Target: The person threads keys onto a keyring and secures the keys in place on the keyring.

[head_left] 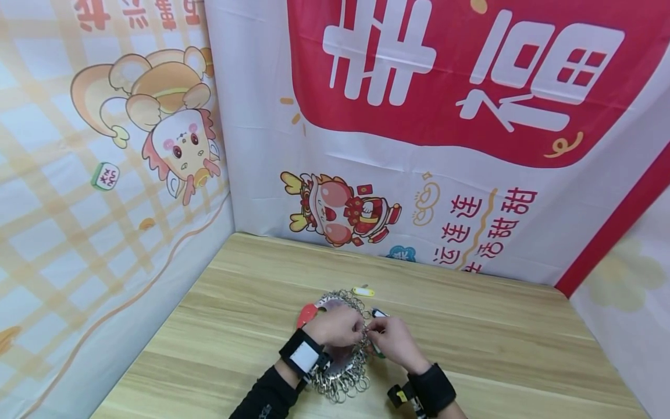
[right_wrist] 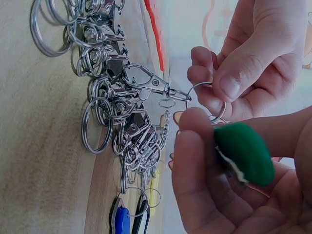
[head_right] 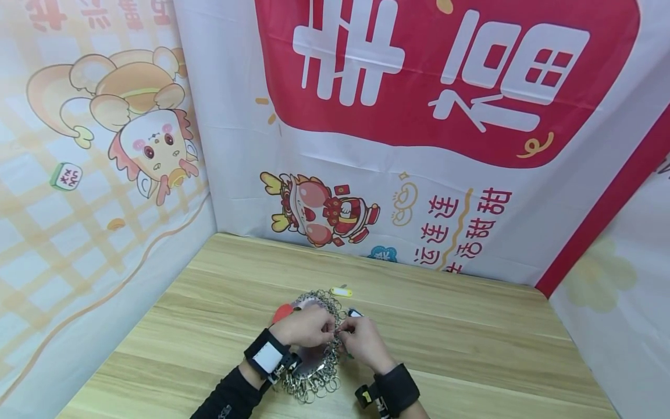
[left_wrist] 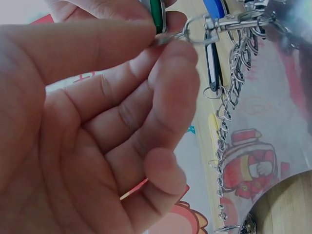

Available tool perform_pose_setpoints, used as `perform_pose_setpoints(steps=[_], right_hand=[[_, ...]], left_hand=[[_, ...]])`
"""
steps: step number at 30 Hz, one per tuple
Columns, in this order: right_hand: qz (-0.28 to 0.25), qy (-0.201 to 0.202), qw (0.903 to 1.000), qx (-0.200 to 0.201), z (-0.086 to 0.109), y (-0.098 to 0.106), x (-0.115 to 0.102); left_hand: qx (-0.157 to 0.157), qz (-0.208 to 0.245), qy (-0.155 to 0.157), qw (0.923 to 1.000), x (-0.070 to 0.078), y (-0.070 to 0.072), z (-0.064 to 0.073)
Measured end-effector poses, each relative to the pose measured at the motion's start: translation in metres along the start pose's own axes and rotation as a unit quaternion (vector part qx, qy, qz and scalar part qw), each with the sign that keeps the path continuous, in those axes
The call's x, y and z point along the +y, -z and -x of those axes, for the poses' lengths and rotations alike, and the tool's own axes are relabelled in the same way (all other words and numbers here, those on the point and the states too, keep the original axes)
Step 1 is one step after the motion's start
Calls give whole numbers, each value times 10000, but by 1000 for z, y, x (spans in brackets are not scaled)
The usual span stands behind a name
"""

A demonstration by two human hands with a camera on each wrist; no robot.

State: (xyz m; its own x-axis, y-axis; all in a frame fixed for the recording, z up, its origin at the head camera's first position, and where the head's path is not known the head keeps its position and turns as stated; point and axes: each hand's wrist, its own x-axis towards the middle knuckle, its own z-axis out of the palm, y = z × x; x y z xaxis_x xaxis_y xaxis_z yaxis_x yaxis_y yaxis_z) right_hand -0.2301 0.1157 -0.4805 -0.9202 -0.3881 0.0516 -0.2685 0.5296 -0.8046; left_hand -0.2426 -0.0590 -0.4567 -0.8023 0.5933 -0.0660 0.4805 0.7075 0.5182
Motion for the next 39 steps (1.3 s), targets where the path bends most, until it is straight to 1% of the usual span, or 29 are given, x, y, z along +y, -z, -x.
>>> perform_pose_setpoints(steps=[5,8,14,21,27,34,39], right_hand=[[249,-65,9996,80,0,1,-1],[304,-54,9994,126,0,2,-3],[468,157,9987,161,-1,1,-3],[7,-16,10000,-12,-1,0,0],[120,83,9999,15,-1,1,-1],[33,71,9999,82,-1,-1,1],[64,211,9997,120,-1,-1,1]], left_hand=[[-123,99,19,9999,0,-1,1],[-80,38,57,9999,1,-1,1],[-4,-44,246,9997,3,-2,0],[100,-161,313,9993,5,-3,0],[125,-203,357,9991,6,-3,0],[127,-251,429,9987,6,-5,0],[154,-243,475,9985,5,-6,-2]])
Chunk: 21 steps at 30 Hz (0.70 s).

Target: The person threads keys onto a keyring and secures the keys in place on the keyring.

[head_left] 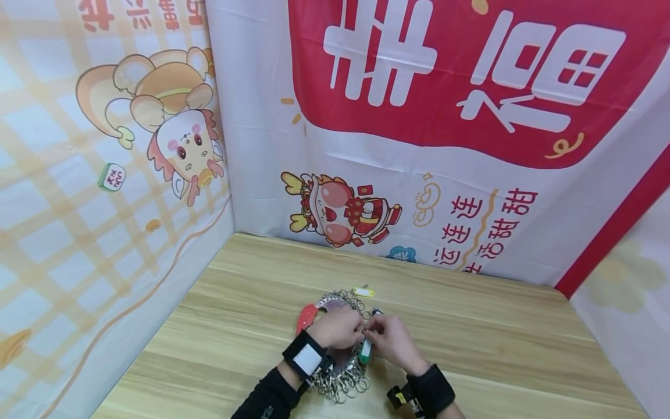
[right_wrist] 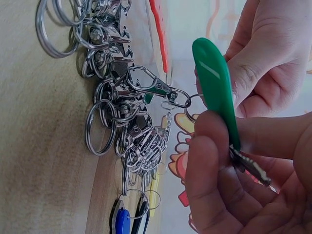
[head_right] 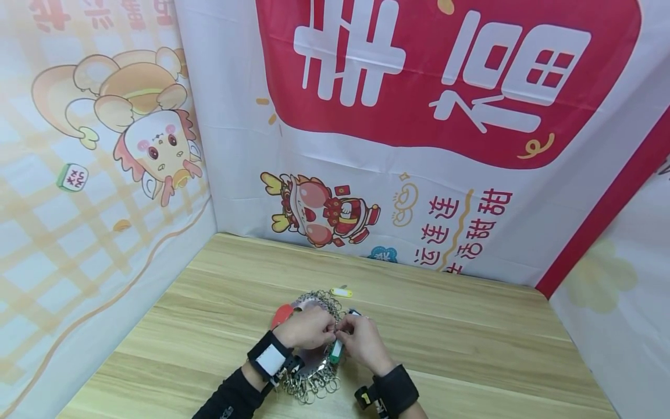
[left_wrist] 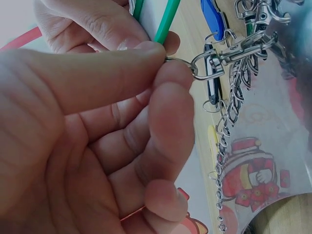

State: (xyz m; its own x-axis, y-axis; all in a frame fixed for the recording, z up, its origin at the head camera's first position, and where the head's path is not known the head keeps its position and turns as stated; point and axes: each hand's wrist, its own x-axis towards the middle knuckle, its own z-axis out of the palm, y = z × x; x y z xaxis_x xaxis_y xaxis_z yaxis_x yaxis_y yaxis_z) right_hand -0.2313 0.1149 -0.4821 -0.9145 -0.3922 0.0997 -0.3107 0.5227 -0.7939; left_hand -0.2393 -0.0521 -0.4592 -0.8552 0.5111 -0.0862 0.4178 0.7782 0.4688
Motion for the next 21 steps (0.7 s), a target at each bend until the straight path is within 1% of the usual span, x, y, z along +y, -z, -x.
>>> perform_pose_setpoints(steps=[5,10,15,17,21], right_hand=[[64,111,9999,-3,0,0,0],[112,107,9999,-64,0,2,-1],[377,250,9990,7,0,2,-1],[436,239,9988,53,0,2,-1],[304,52,9995,84,0,2,-1]], left_hand=[[9,-10,-10,10000,-1,0,-1],[-9,-18,-25,10000,-1,0,0],[33,-107,-85,9999,0,1,0],[31,-44,-58,10000,0,1,0],[-27,225,103,9997,0,0,1]])
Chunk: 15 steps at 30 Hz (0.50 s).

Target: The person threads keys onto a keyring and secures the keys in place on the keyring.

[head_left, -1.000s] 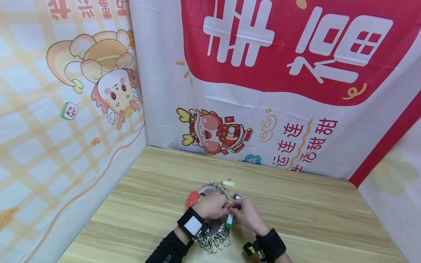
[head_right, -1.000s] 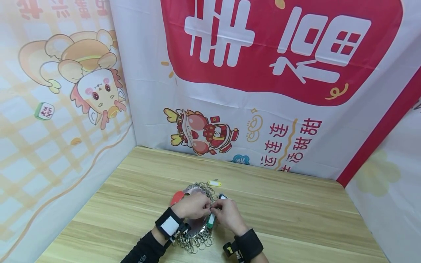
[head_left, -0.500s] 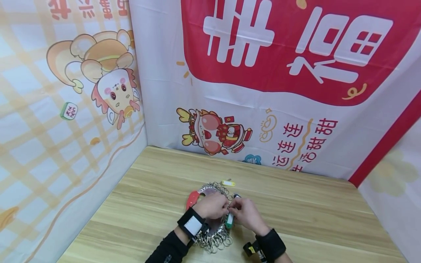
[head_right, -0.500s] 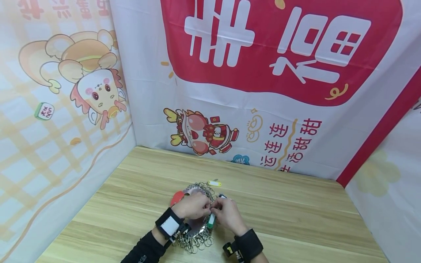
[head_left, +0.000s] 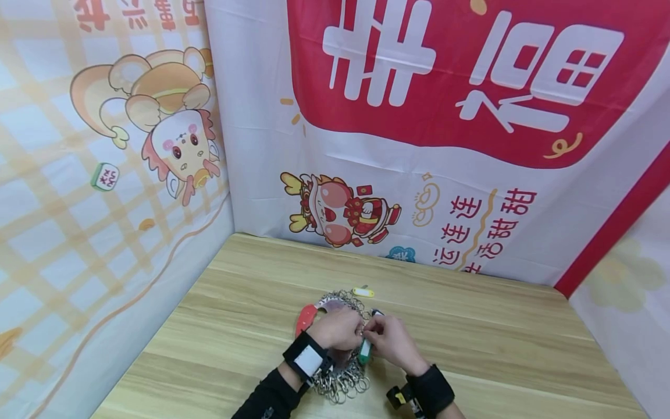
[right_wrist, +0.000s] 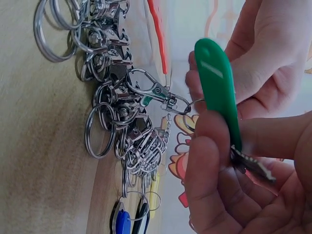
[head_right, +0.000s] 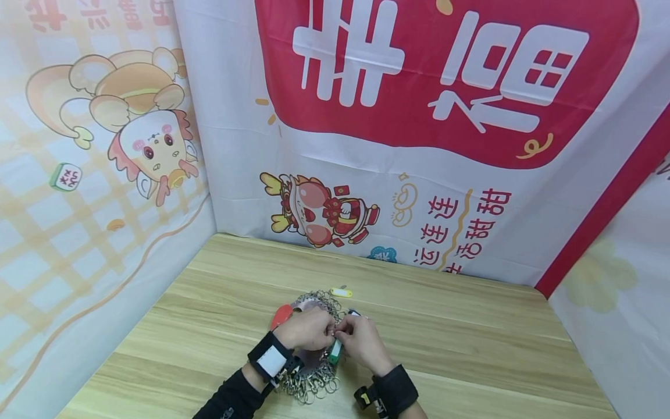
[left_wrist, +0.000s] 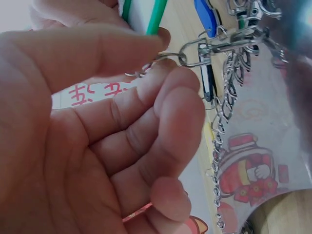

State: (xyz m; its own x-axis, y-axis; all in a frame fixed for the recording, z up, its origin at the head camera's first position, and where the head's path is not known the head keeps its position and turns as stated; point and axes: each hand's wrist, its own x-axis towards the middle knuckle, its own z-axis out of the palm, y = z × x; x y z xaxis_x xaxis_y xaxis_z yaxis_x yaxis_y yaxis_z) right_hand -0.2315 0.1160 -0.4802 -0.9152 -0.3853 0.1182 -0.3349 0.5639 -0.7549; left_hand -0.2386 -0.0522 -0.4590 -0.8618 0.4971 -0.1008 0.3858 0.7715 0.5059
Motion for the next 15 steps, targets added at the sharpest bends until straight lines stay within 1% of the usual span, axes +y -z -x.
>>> perform_pose_setpoints(steps=[2,7,11,15], right_hand=[[-89,-81,9999,36,0,0,0],[-219,-254,9993,138,1,-1,1],[-218,-239,9992,217,1,-2,1],[-57,-87,9996,257,1,-1,1]], left_hand=[[-7,-31,15,10000,0,-1,0],[34,-205,-95,9997,-1,-2,-1],[78,-235,-127,9996,-1,-3,-2],[143,-399,-164,9990,0,-3,-2]])
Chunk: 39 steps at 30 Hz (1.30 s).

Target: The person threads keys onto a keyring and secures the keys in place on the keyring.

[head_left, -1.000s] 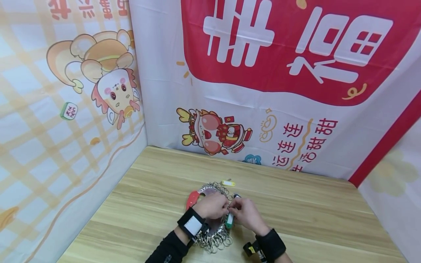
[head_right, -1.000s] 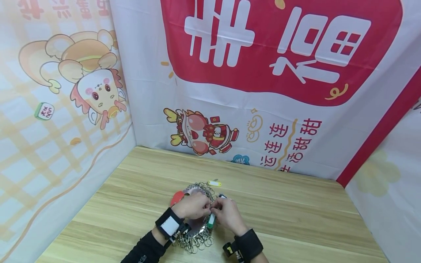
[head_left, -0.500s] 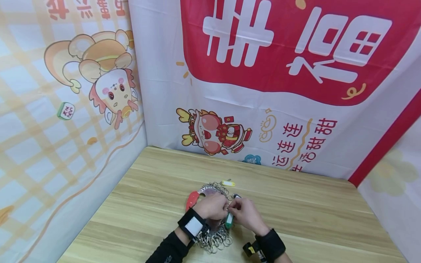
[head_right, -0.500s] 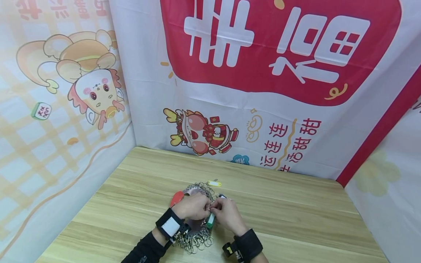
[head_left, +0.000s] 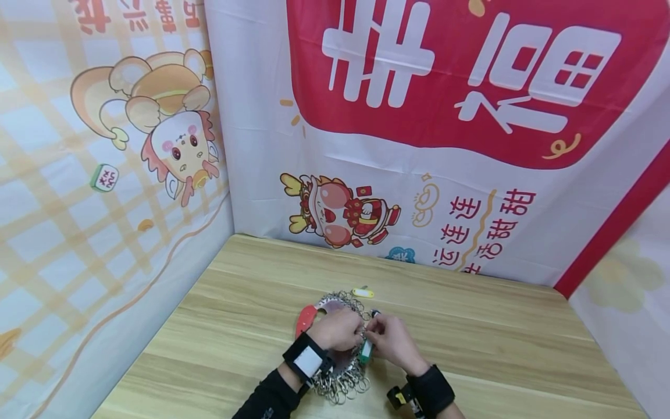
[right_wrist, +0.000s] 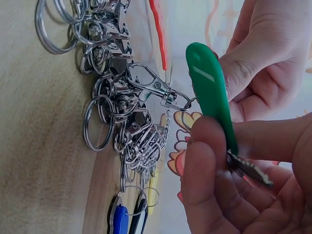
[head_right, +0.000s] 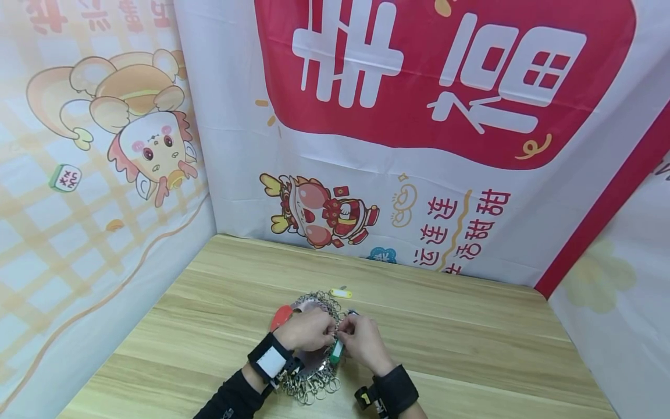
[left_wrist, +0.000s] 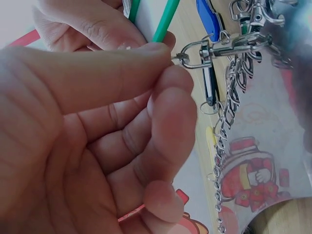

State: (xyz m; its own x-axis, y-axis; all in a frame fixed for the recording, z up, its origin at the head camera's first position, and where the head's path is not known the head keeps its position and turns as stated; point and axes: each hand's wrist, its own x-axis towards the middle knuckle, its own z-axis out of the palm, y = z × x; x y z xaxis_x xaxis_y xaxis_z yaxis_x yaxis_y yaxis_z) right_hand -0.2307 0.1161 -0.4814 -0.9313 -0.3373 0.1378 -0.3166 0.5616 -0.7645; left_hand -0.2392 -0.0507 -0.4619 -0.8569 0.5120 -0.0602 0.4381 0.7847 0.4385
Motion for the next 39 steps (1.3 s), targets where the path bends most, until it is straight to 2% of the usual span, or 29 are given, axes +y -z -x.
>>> perform_pose_setpoints(steps=[5,12,26,39], right_hand=[[215,158,9996,-51,-1,1,0],[212,202,9993,-235,-1,1,-1],[200,98,9992,-346,-1,1,-2],[251,292,9983,-432,-1,1,-1]], left_hand=[[42,-35,-8,10000,1,0,1],[70,-65,-36,9999,2,1,1],[79,-35,-78,9999,0,-1,0],[19,-5,-70,10000,0,0,0]])
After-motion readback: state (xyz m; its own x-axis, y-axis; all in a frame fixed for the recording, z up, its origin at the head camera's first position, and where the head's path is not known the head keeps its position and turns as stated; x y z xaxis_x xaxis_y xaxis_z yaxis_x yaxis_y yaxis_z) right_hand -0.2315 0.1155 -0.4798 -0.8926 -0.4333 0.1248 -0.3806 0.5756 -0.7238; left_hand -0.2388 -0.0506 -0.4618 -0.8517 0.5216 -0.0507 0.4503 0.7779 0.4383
